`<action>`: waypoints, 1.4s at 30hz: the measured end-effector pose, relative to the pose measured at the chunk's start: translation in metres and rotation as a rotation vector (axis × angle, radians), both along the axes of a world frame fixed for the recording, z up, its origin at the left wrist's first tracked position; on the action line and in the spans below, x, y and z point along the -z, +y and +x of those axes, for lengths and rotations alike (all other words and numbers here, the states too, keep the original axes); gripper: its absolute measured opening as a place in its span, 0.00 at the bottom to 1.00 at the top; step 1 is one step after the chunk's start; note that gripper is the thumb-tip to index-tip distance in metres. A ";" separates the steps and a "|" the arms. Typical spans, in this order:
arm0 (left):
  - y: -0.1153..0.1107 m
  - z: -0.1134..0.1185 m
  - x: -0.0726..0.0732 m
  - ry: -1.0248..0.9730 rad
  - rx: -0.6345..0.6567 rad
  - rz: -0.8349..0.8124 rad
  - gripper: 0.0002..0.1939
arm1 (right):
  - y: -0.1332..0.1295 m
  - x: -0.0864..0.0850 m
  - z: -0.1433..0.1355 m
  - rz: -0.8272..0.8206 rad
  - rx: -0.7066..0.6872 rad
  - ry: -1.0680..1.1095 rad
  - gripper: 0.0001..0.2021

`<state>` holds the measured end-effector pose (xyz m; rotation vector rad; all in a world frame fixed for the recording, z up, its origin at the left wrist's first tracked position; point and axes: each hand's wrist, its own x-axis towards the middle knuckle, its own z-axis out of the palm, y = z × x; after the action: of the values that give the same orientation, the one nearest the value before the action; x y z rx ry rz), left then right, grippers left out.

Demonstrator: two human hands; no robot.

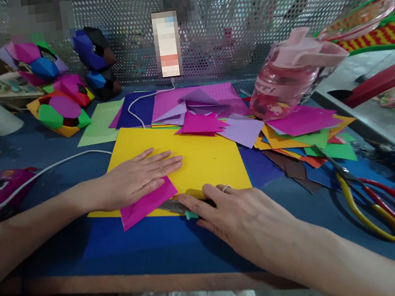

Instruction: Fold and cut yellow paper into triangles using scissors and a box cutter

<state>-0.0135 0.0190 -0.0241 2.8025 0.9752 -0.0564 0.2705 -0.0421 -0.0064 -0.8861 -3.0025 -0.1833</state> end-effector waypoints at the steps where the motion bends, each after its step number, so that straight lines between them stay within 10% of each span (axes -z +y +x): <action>1: 0.000 0.000 0.000 0.000 0.001 -0.001 0.27 | -0.001 0.001 0.000 0.001 -0.009 -0.002 0.24; 42: -0.002 0.001 -0.002 -0.032 0.010 -0.027 0.27 | -0.004 -0.003 -0.031 -0.065 -0.192 -0.023 0.33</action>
<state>-0.0125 0.0175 -0.0222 2.7745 0.9466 -0.0259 0.2393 -0.0461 -0.0033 -0.5980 -3.1064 -0.0952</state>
